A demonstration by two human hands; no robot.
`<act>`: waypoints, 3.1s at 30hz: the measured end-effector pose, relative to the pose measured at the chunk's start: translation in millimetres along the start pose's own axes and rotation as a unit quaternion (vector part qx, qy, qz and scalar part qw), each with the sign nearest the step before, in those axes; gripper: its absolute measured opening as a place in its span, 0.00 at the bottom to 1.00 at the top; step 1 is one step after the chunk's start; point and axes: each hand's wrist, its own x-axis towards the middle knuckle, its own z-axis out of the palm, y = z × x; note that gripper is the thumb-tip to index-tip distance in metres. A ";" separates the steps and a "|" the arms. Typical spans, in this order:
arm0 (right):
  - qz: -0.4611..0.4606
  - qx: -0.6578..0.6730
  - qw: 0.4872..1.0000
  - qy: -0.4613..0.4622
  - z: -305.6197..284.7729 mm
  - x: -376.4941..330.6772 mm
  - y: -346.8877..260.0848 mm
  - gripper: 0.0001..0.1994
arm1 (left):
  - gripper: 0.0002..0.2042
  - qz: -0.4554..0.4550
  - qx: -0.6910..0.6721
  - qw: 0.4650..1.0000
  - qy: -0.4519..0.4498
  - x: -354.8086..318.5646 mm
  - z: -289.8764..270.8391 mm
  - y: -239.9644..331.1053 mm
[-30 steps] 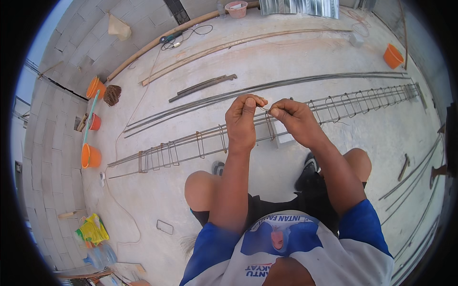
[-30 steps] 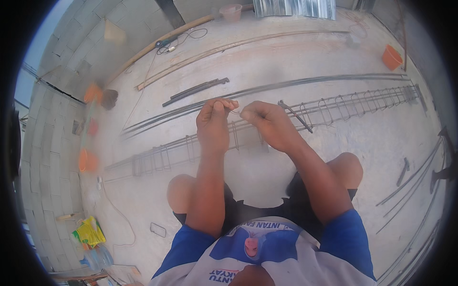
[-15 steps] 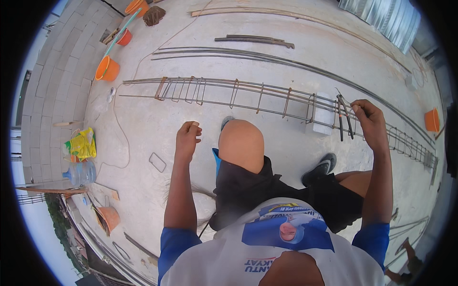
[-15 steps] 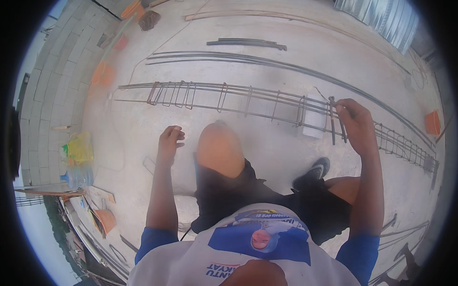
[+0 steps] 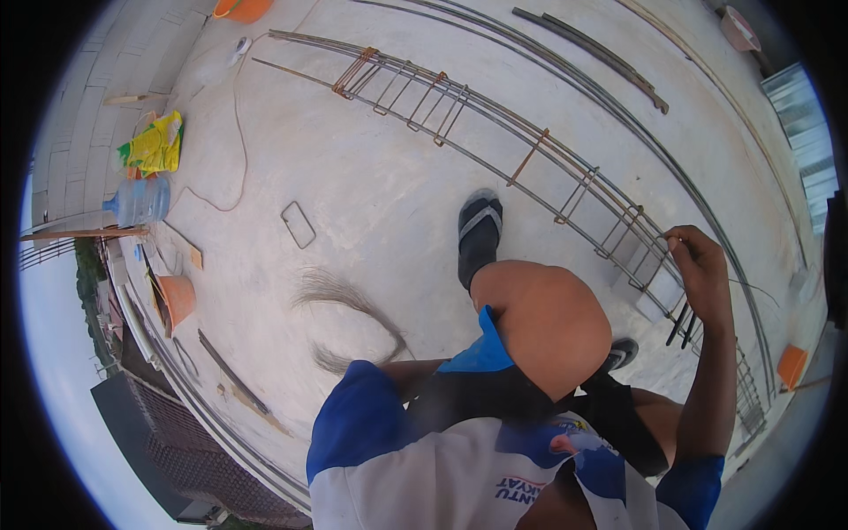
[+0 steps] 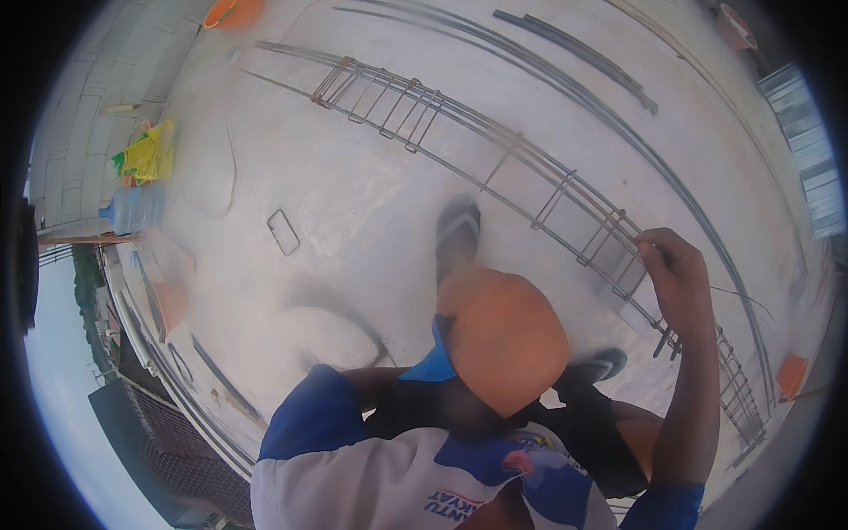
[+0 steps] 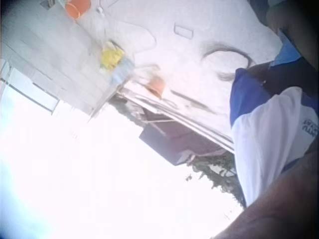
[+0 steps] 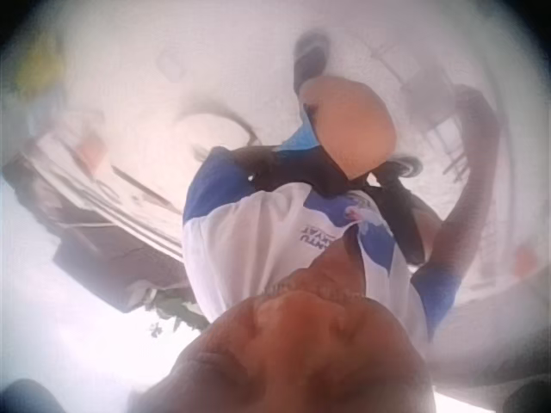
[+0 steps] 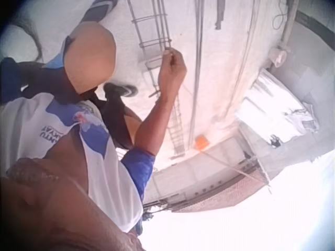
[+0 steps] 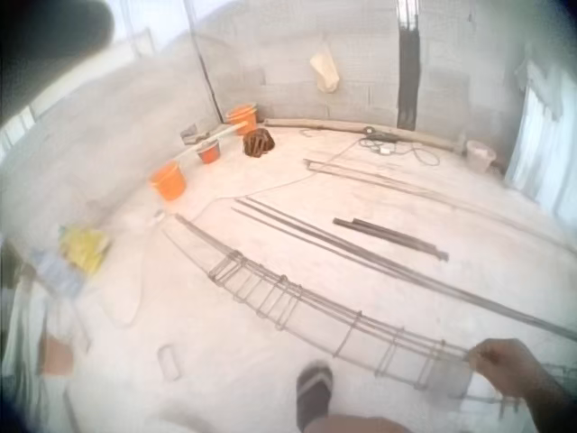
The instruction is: The person places a white block on a rebar cage and uses pliers to tie wire around the rebar intersections, securing the structure. The person works along the length of the cage, repeatedly wrapping and twisting wire to fasten the bars together.
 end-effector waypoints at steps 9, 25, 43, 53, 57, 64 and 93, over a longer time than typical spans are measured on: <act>0.057 -0.070 0.986 -0.141 19.9 148.3 17.0 0.10 | 0.27 -0.036 0.122 0.992 0.006 -6.8 -75.6 31.9; 0.185 -0.077 0.978 0.056 -43.7 91.5 79.6 0.11 | 0.20 0.005 0.326 0.940 0.098 -19.1 -267.5 60.1; -0.084 -0.023 0.963 0.256 -37.9 -66.2 -103.0 0.09 | 0.07 0.687 0.497 0.506 0.158 -339.6 -174.2 435.9; -0.074 0.187 0.945 0.257 -23.0 -119.8 -102.1 0.14 | 0.06 0.709 0.463 0.507 0.161 -352.3 -151.5 428.7; -0.048 0.306 0.921 0.236 -5.6 -104.0 -73.9 0.14 | 0.06 0.703 0.482 0.509 0.122 -345.0 -151.0 433.5; 0.035 0.318 0.887 0.332 55.0 -42.2 -1.6 0.14 | 0.13 0.548 0.527 0.642 0.097 -256.1 -146.2 472.1; 0.256 0.672 0.648 0.251 219.4 -4.0 214.9 0.11 | 0.20 0.486 0.382 0.768 0.166 7.6 -68.7 330.8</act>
